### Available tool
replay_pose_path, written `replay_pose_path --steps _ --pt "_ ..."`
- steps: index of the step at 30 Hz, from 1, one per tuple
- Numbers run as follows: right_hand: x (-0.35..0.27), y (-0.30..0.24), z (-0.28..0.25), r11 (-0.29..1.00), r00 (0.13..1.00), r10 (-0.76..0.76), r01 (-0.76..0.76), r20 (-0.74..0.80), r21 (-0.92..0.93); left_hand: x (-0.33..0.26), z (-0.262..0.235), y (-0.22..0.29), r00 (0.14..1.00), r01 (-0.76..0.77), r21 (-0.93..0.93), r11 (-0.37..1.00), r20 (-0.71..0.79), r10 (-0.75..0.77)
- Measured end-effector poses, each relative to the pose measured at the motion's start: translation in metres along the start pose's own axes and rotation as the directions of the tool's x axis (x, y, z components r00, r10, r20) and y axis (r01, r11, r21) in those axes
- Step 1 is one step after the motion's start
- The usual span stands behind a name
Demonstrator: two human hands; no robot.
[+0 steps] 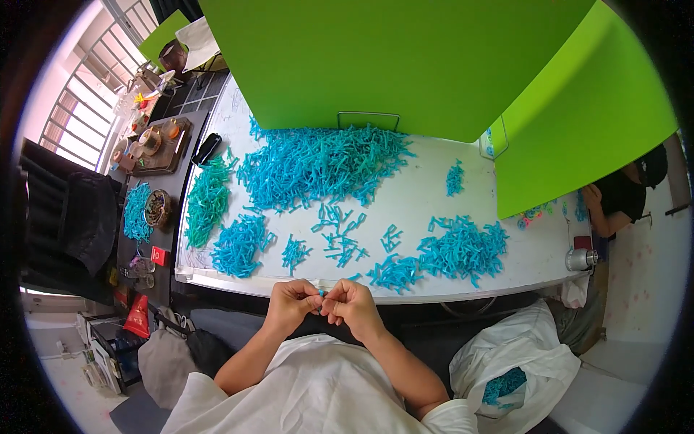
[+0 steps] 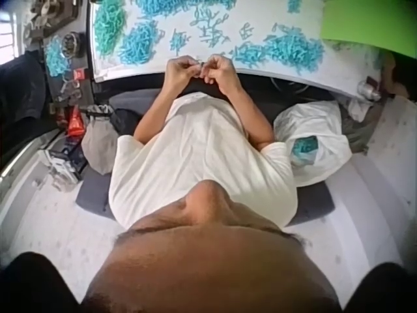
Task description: Sorting and inspecting blue shredded paper pieces on a desk.
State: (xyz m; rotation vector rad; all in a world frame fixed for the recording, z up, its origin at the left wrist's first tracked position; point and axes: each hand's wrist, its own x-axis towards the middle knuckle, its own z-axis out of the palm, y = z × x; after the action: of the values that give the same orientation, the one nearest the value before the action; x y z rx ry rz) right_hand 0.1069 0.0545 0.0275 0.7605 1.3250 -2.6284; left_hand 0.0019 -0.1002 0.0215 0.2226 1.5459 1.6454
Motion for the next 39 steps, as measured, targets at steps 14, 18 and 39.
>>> replay_pose_path --steps 14,18,39 --pt "-0.039 0.001 -0.036 0.996 0.995 -0.075 0.078 -0.058 0.045 0.063 0.046 0.038 0.896 -0.360 0.583 0.728 -0.001 0.444" --pt "-0.047 0.001 -0.047 0.986 0.971 -0.158 0.163 -0.181 0.017 0.127 0.081 0.027 0.824 -0.453 0.751 0.480 0.148 0.547" --pt "-0.045 -0.015 -0.035 0.950 0.957 -0.054 0.137 -0.284 0.281 0.067 0.020 0.025 0.995 -0.066 0.118 0.991 0.084 0.056"
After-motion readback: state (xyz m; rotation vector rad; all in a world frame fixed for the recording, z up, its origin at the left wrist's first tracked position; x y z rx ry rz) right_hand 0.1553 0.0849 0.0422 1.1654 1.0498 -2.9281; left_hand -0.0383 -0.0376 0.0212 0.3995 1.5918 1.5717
